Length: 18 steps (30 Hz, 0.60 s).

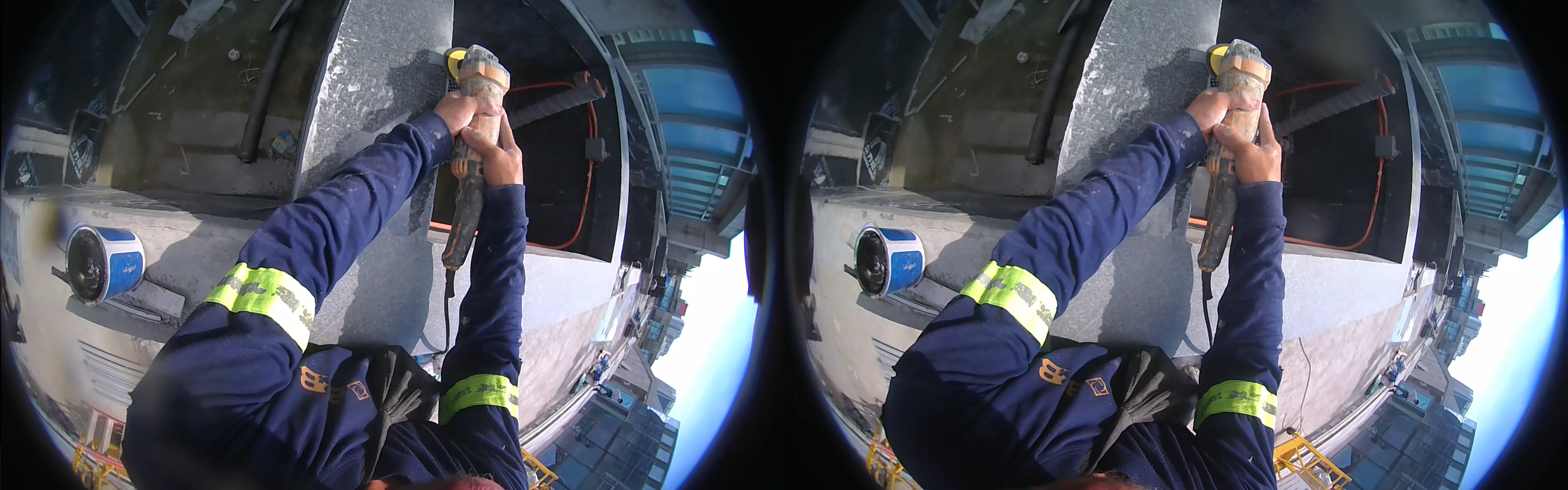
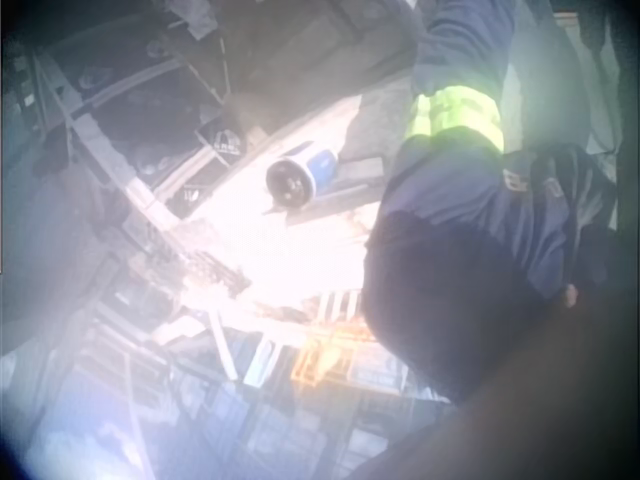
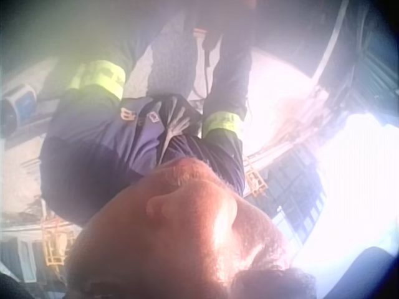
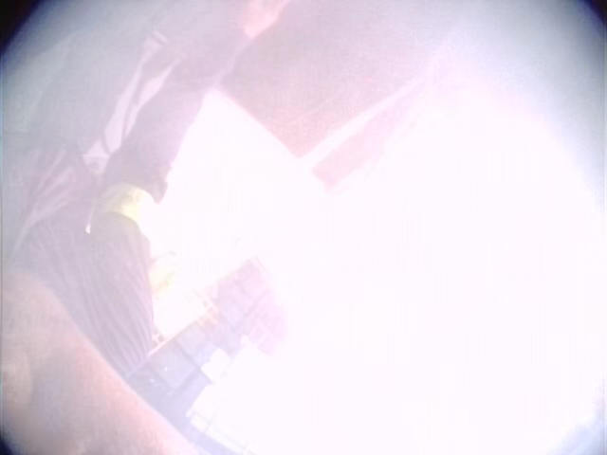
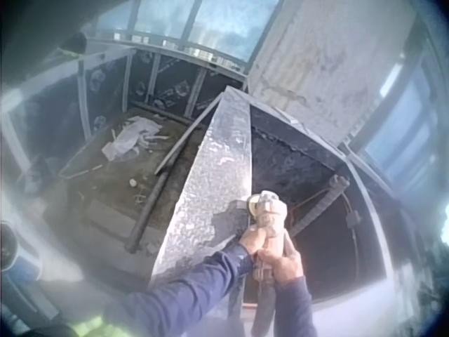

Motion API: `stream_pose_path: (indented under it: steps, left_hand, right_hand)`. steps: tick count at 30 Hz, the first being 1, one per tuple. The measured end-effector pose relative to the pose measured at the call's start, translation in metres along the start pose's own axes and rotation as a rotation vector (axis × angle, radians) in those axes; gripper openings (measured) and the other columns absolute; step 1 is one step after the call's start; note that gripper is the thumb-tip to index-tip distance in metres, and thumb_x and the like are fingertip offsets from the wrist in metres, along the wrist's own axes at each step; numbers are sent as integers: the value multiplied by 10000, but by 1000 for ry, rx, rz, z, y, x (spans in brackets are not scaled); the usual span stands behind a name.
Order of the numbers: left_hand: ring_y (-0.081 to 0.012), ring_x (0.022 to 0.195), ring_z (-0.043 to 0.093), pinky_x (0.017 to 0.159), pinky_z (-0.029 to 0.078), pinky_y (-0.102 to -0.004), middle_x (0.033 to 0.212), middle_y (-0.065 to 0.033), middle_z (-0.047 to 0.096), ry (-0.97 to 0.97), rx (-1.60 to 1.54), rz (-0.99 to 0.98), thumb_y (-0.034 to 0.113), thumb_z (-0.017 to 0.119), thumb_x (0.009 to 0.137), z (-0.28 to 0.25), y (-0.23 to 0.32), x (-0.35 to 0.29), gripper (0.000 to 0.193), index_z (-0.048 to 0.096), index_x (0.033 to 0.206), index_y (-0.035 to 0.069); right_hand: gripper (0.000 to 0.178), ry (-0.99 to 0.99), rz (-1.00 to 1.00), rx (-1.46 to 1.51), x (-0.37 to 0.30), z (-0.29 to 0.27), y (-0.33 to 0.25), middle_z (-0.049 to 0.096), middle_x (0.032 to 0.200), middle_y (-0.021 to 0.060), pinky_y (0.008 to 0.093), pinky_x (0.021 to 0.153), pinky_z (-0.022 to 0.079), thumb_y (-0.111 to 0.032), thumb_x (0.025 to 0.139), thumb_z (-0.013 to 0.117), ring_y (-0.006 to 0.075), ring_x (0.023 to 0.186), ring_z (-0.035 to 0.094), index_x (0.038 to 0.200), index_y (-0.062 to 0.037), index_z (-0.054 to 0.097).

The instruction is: The person uses an angle grinder to smooth the surface of a large stone slab. The person holds the tool with both hands and moves it along the slab's surface, generating dust.

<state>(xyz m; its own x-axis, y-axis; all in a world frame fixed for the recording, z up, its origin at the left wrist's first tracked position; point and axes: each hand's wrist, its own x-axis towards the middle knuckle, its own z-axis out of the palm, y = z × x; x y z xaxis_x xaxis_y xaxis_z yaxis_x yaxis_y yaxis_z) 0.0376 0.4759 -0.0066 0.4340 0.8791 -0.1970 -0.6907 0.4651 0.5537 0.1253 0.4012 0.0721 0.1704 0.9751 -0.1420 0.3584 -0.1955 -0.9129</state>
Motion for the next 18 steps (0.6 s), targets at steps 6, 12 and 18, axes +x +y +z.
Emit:
stream_pose_path:
  steps: [6, 12, 18]
  left_hand:
    - [-219, 859, 670, 801, 549, -375, 942, -104, 666, -1, -5, 7, 165, 746, 786, 1, -1, -4, 365, 629, 1097, 13]
    - [-221, 855, 671, 790, 554, -377, 941, -106, 661, 47, -51, 32, 163, 747, 787, -4, 7, -10, 383, 621, 1115, 10]
    - [-228, 834, 677, 784, 561, -377, 953, -111, 660, 15, 22, 8, 164, 745, 795, 3, 5, -2, 393, 613, 1130, 9]
  right_hand:
    - [902, -7, 6, -30, -4, 0, -3, 669, 1185, 179, 314, 872, 533, -136, 733, 800, 206, 995, 677, 1501, 31, 358]
    - [903, -62, -21, 32, -5, 8, -9, 679, 1156, 181, 312, 864, 536, -123, 734, 792, 206, 976, 684, 1505, 33, 348]
    - [908, -6, 18, -30, -5, 3, -13, 672, 1169, 191, 313, 848, 546, -110, 736, 788, 215, 958, 690, 1510, 34, 334]
